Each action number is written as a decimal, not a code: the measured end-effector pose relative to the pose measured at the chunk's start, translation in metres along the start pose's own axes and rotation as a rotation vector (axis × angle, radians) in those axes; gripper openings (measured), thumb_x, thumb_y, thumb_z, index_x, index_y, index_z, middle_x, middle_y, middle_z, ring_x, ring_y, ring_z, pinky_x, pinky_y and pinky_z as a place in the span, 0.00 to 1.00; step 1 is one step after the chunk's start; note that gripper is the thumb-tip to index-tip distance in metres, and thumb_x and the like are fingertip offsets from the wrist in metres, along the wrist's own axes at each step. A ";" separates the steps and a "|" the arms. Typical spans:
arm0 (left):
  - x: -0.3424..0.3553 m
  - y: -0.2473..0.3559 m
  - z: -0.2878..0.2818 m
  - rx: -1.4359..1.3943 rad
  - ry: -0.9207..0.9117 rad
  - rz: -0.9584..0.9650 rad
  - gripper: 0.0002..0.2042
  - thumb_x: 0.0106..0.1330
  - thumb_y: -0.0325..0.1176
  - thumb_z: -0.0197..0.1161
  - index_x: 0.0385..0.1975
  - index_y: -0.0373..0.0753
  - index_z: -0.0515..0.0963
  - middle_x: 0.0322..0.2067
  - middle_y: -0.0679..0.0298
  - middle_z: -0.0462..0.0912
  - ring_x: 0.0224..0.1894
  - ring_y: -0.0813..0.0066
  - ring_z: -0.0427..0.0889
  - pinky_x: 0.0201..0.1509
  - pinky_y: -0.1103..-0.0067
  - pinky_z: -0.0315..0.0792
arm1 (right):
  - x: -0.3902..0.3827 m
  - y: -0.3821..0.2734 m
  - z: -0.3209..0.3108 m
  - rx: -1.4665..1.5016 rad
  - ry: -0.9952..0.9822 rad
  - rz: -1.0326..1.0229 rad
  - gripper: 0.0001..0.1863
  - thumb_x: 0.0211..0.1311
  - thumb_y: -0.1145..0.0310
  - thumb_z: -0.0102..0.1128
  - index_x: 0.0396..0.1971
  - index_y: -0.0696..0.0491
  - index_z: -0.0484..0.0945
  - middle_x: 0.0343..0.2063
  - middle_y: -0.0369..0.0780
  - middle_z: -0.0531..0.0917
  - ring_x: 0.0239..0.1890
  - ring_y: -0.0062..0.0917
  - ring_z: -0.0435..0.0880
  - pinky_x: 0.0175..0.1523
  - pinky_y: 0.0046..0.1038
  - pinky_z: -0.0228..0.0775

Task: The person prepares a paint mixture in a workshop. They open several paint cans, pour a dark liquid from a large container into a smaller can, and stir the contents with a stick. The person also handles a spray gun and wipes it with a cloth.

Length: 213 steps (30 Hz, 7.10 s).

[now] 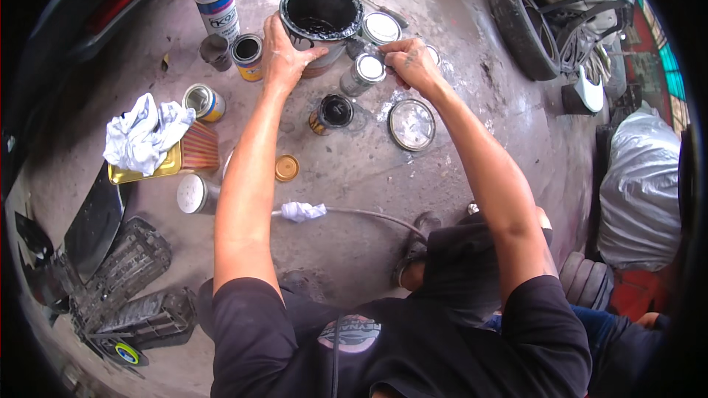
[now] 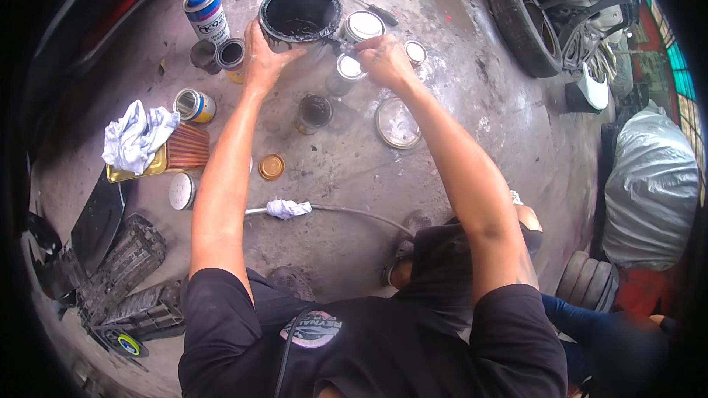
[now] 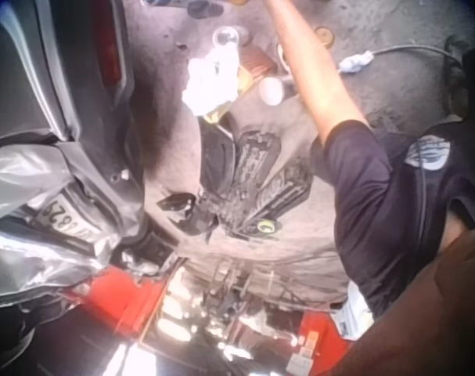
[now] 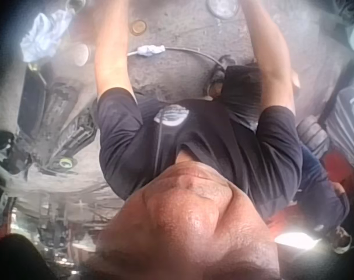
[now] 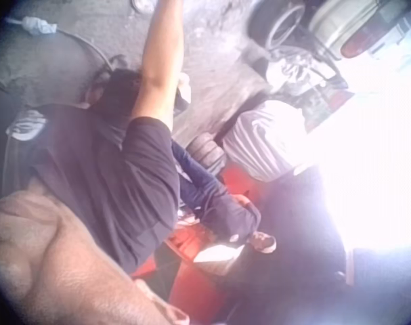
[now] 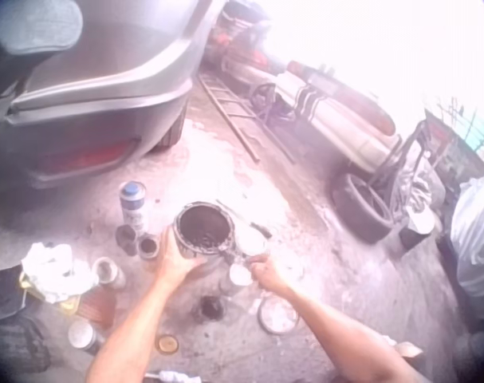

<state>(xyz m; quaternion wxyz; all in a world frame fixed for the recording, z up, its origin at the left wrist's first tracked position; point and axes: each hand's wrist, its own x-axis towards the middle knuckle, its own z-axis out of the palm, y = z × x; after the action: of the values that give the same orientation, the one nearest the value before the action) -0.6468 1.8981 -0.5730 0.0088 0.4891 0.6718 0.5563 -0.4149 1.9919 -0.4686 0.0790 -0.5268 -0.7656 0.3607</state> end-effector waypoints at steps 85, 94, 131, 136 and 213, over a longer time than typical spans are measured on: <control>-0.001 -0.006 0.004 0.005 -0.007 0.002 0.52 0.38 0.42 0.87 0.64 0.33 0.62 0.58 0.48 0.71 0.62 0.47 0.71 0.65 0.61 0.70 | -0.004 -0.051 -0.015 -0.828 0.134 -0.818 0.09 0.58 0.73 0.60 0.33 0.51 0.88 0.38 0.47 0.85 0.44 0.45 0.86 0.49 0.43 0.80; -0.002 -0.008 0.009 0.017 0.001 0.002 0.53 0.38 0.43 0.87 0.65 0.33 0.61 0.58 0.50 0.71 0.62 0.48 0.71 0.65 0.62 0.70 | 0.019 -0.053 -0.035 -0.980 0.219 -0.686 0.09 0.57 0.72 0.60 0.35 0.50 0.88 0.36 0.46 0.87 0.40 0.43 0.88 0.44 0.43 0.80; -0.003 -0.017 0.009 0.029 -0.024 -0.062 0.57 0.38 0.48 0.87 0.69 0.32 0.59 0.64 0.47 0.67 0.66 0.45 0.70 0.68 0.61 0.69 | -0.046 -0.094 0.026 -0.866 0.180 -0.575 0.05 0.52 0.72 0.64 0.27 0.57 0.86 0.29 0.51 0.86 0.35 0.46 0.89 0.41 0.43 0.81; -0.002 -0.018 0.009 0.021 -0.039 -0.067 0.57 0.38 0.48 0.87 0.69 0.32 0.59 0.65 0.47 0.67 0.66 0.45 0.70 0.68 0.61 0.69 | -0.029 -0.081 0.012 -0.635 0.200 -0.485 0.06 0.51 0.73 0.64 0.27 0.57 0.86 0.28 0.52 0.86 0.37 0.48 0.88 0.44 0.43 0.81; -0.022 -0.010 -0.017 0.140 -0.100 -0.110 0.38 0.58 0.28 0.68 0.69 0.26 0.59 0.60 0.38 0.71 0.62 0.44 0.73 0.68 0.61 0.68 | -0.039 0.052 -0.069 -0.390 -0.280 -0.282 0.20 0.49 0.78 0.55 0.43 0.56 0.87 0.23 0.46 0.85 0.27 0.35 0.86 0.41 0.38 0.78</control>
<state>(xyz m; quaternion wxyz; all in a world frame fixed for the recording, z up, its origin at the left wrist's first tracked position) -0.6511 1.8718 -0.5864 0.0386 0.4782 0.7335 0.4814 -0.3245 2.0006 -0.4419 -0.0812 -0.3651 -0.8899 0.2613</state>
